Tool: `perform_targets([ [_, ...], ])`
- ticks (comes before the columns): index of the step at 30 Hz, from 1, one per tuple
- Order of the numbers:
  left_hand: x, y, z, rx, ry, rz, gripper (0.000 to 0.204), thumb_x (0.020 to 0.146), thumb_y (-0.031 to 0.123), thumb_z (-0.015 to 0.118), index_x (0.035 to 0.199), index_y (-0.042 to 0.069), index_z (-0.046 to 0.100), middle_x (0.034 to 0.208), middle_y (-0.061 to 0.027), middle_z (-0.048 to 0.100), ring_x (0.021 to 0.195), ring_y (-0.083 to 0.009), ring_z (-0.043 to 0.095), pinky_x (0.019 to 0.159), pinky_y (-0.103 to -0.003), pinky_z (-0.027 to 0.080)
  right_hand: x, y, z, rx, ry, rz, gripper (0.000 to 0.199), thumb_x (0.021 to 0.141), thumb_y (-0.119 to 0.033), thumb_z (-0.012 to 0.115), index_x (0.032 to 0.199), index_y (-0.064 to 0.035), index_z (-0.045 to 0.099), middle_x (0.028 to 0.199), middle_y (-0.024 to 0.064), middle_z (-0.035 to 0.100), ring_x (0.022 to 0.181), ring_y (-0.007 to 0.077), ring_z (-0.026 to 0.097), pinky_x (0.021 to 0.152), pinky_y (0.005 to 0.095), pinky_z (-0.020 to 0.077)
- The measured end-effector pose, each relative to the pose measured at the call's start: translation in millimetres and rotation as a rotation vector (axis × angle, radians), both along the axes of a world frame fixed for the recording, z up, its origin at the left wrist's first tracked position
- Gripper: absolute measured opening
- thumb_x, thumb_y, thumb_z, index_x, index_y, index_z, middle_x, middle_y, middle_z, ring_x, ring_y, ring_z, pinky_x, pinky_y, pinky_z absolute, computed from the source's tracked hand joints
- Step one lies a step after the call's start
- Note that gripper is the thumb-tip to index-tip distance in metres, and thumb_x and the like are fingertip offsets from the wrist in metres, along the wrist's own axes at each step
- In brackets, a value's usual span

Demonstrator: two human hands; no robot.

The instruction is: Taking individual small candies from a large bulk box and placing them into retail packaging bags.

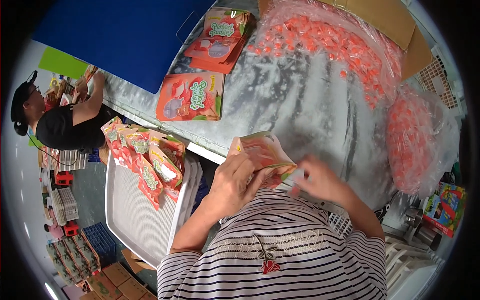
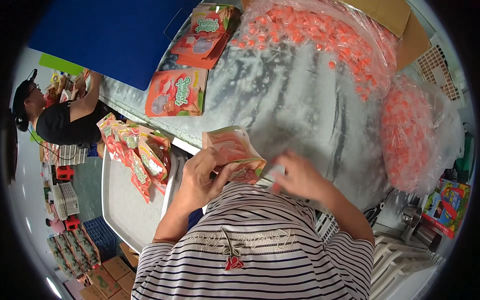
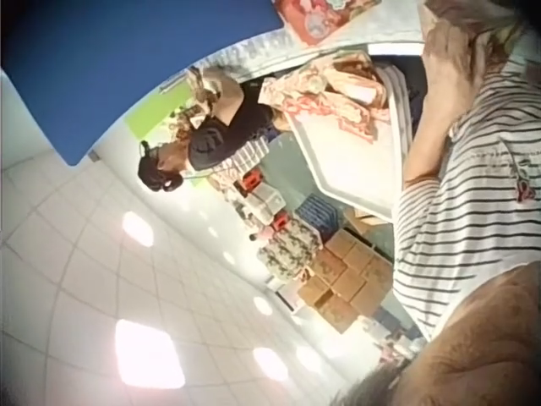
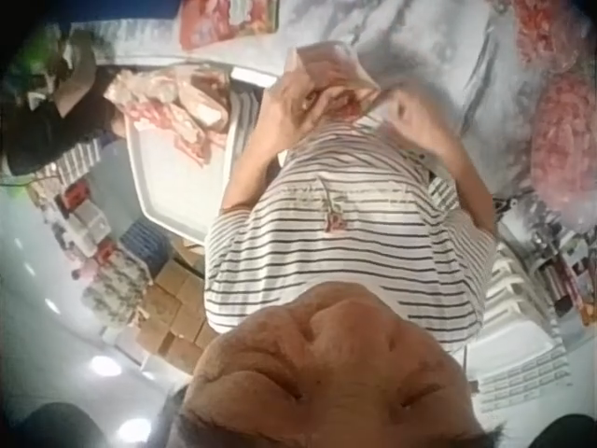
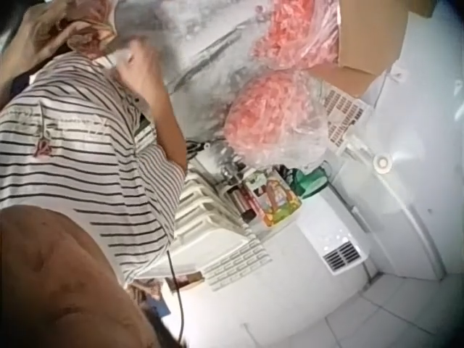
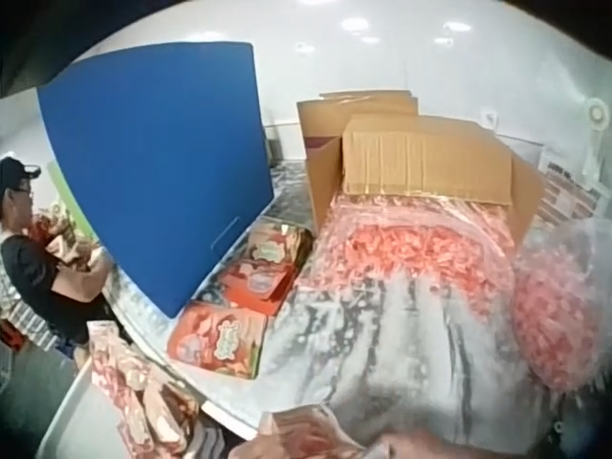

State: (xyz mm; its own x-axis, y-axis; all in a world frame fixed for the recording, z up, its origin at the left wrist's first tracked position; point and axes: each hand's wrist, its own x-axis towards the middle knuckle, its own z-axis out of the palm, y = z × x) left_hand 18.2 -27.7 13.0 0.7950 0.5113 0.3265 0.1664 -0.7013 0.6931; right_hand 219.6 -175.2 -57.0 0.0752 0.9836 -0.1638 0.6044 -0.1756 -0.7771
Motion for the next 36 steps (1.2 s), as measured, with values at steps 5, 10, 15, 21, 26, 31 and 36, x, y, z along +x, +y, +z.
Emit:
perform_targets([
  [5, -3.6, -4.9, 20.5, 0.205, -0.112, -0.054, 0.021, 0.072, 0.001, 0.075, 0.087, 0.001, 0.061, 0.077, -0.0107, 0.059, 0.063, -0.0244, 0.059, 0.054, -0.032, 0.046, -15.4, -29.8, -20.6, -0.143, 0.012, 0.162, 0.02, 0.089, -0.021, 0.057, 0.1, -0.0037, 0.056, 0.105, 0.0188, 0.052, 0.088, 0.0367, 0.059, 0.075, 0.0447, 0.0475],
  [10, -4.6, -10.9, 19.9, 0.218, -0.1, -0.05, 0.022, 0.069, 0.004, 0.079, 0.081, 0.0, 0.061, 0.077, -0.0105, 0.062, 0.067, -0.028, 0.063, 0.059, -0.036, 0.051, -7.9, -35.2, -34.3, -0.203, -0.069, 0.186, 0.021, 0.087, -0.019, 0.057, 0.099, -0.0016, 0.054, 0.105, 0.019, 0.05, 0.086, 0.039, 0.059, 0.076, 0.0462, 0.0476],
  [15, -6.3, -16.8, 34.9, 0.332, -0.293, -0.067, 0.03, 0.068, 0.006, 0.08, 0.09, -0.003, 0.061, 0.078, -0.0109, 0.061, 0.066, -0.0273, 0.062, 0.059, -0.036, 0.052, -17.0, -43.4, -17.7, -0.224, -0.204, 0.21, 0.019, 0.084, -0.014, 0.056, 0.097, -0.0008, 0.053, 0.101, 0.0201, 0.049, 0.083, 0.0394, 0.06, 0.073, 0.0476, 0.0487],
  [21, -0.1, -18.7, 11.6, 0.322, -0.26, -0.071, 0.03, 0.068, 0.004, 0.079, 0.091, -0.004, 0.061, 0.086, -0.0125, 0.061, 0.069, -0.0264, 0.062, 0.059, -0.036, 0.052, 16.6, -38.7, 0.6, 0.024, -0.149, -0.089, 0.013, 0.08, 0.003, 0.059, 0.09, -0.0029, 0.052, 0.087, 0.0167, 0.055, 0.068, 0.0275, 0.062, 0.061, 0.0359, 0.0507],
  [26, 5.2, -22.1, 12.6, 0.344, -0.239, -0.092, 0.031, 0.068, 0.005, 0.079, 0.091, -0.004, 0.061, 0.088, -0.0141, 0.061, 0.069, -0.0271, 0.063, 0.059, -0.036, 0.052, 7.8, 10.2, 87.0, 0.457, 0.456, -0.38, 0.014, 0.085, 0.009, 0.055, 0.092, -0.0007, 0.048, 0.094, 0.0074, 0.056, 0.076, 0.0098, 0.06, 0.064, 0.0225, 0.0479],
  [31, 10.1, -24.1, 14.5, 0.354, -0.23, -0.098, 0.03, 0.068, 0.005, 0.079, 0.09, -0.003, 0.06, 0.084, -0.0129, 0.06, 0.067, -0.0267, 0.062, 0.057, -0.035, 0.051, -18.3, 32.0, 126.2, 0.6, 0.008, -0.094, 0.022, 0.076, 0.008, 0.067, 0.094, 0.0008, 0.057, 0.1, 0.0144, 0.06, 0.079, 0.0175, 0.063, 0.069, 0.0284, 0.0525],
  [36, 10.6, -24.1, 14.1, 0.284, -0.241, -0.101, 0.028, 0.07, 0.002, 0.075, 0.092, -0.003, 0.06, 0.08, -0.0116, 0.057, 0.065, -0.0267, 0.06, 0.057, -0.036, 0.049, -22.6, 21.8, 119.0, 0.628, -0.472, 0.116, 0.04, 0.068, -0.015, 0.077, 0.102, -0.0005, 0.063, 0.111, 0.0092, 0.063, 0.103, 0.0266, 0.058, 0.106, 0.0581, 0.0295],
])
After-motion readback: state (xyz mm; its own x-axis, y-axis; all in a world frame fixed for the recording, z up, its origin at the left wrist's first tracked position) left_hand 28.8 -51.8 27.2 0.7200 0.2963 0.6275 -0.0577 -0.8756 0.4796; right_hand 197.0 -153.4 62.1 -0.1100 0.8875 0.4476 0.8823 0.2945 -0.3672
